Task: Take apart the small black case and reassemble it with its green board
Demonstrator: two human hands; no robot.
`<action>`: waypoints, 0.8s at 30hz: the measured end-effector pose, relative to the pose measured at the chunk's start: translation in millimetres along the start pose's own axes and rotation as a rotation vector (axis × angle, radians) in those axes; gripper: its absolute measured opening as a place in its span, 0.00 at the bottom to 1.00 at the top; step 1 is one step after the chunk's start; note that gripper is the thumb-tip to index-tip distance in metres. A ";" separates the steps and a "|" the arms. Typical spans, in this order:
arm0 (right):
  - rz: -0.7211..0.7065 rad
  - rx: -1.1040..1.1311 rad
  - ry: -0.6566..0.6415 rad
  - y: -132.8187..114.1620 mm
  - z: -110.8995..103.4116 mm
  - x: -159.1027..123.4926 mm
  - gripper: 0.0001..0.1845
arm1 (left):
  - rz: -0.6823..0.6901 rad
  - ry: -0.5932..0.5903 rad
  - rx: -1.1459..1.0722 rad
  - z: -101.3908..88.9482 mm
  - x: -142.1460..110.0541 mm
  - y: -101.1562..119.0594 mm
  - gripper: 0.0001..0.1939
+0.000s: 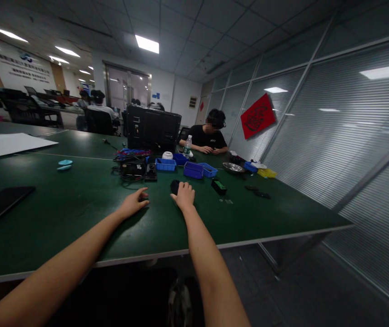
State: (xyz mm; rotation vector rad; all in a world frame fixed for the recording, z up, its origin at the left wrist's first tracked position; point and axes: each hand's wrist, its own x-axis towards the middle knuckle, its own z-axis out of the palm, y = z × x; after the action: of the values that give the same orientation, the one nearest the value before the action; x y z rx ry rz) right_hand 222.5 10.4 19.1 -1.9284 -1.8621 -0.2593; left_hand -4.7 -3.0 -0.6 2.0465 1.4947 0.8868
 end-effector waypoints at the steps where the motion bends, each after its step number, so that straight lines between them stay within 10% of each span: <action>1: -0.021 0.026 0.000 -1.7 -0.3 -0.7 0.26 | 0.002 0.001 0.003 0.2 0.2 -0.3 0.31; 14: 0.258 0.181 -0.186 5.3 2.9 3.3 0.30 | 0.035 0.022 0.038 0.0 0.6 -2.5 0.30; 24: 0.065 0.425 -0.142 -14.4 10.9 0.0 0.28 | 0.039 0.055 0.005 -0.1 -0.6 1.0 0.29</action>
State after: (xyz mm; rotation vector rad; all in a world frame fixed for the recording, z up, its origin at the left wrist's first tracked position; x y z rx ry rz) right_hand 206.5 15.0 12.2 -1.7396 -1.7609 0.2811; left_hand -4.3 -3.8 0.0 2.0769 1.4916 0.9633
